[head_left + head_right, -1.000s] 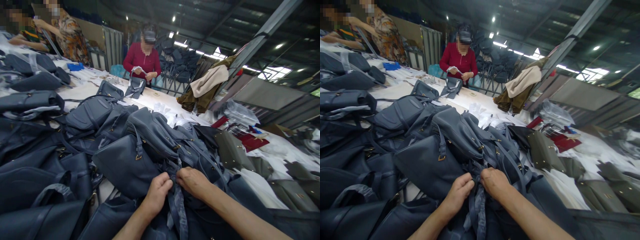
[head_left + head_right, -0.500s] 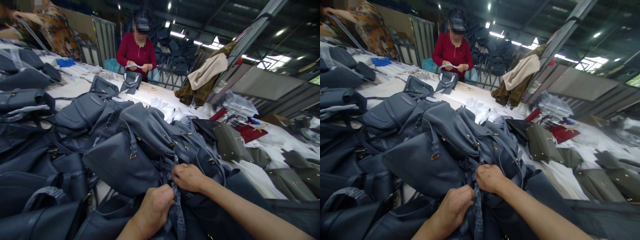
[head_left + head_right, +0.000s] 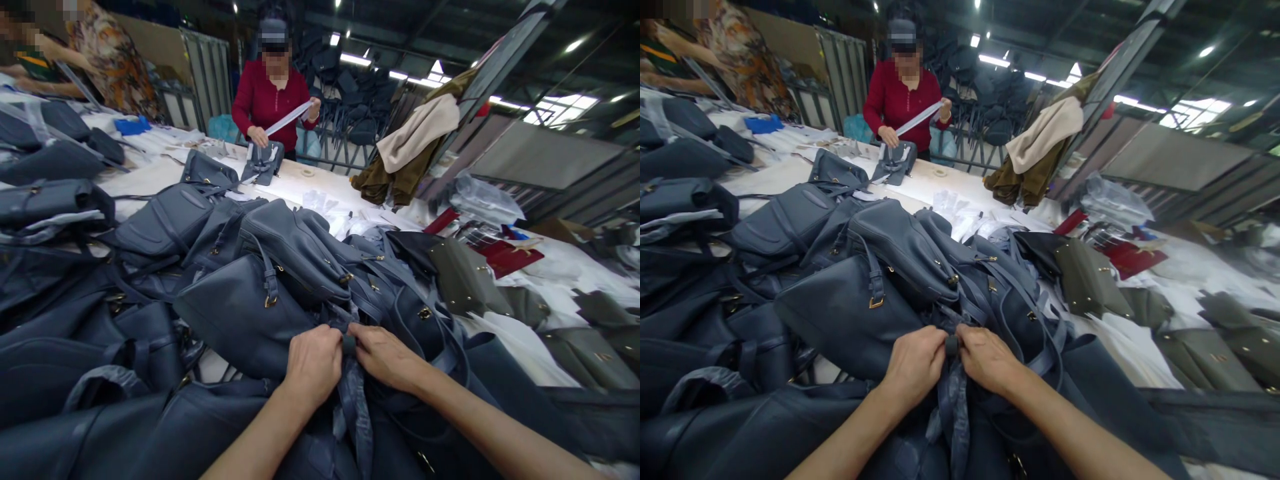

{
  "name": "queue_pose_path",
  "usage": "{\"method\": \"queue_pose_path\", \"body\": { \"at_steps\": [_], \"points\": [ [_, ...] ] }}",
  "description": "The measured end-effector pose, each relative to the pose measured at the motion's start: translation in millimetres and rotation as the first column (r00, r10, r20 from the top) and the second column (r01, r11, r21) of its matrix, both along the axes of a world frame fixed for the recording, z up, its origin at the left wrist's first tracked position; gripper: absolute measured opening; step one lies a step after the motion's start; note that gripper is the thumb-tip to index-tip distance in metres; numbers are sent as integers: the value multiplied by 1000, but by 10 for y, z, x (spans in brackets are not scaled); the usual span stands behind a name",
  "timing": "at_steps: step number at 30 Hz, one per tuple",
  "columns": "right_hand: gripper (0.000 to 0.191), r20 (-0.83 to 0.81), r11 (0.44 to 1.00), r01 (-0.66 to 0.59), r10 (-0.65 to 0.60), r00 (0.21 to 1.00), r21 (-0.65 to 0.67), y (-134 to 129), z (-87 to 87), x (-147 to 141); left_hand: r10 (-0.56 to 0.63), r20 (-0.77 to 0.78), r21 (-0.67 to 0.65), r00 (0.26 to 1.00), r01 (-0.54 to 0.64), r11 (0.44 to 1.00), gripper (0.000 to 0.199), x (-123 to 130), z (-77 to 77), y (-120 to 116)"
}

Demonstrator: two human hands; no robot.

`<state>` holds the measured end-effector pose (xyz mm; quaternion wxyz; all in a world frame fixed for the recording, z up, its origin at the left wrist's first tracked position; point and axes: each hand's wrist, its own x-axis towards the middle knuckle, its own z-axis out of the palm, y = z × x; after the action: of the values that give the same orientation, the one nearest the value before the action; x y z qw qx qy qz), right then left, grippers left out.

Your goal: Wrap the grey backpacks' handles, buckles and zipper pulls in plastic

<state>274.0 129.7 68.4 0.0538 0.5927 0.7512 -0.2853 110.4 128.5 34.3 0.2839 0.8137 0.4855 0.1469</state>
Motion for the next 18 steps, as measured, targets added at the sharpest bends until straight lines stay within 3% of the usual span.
{"method": "queue_pose_path", "body": {
  "at_steps": [5,8,12,15,18],
  "points": [
    [24,-149,995,18,-32,988,-97,22,45,126,-214,-56,113,975,219,969,19,15,1,34],
    [22,-179,992,91,-106,978,-90,-70,78,179,-249,-94,171,964,262,950,16,-68,-102,-62],
    [18,-231,960,246,-272,934,-137,-240,50,193,-318,-53,156,947,322,934,14,-114,-299,-231],
    [26,-382,903,326,-416,825,-279,-307,-51,197,-347,-34,137,937,348,927,17,-81,-384,-287],
    [38,-494,809,420,-584,643,-410,-332,-162,207,-264,-9,106,964,264,959,17,-36,-391,-273]
  ]
}}
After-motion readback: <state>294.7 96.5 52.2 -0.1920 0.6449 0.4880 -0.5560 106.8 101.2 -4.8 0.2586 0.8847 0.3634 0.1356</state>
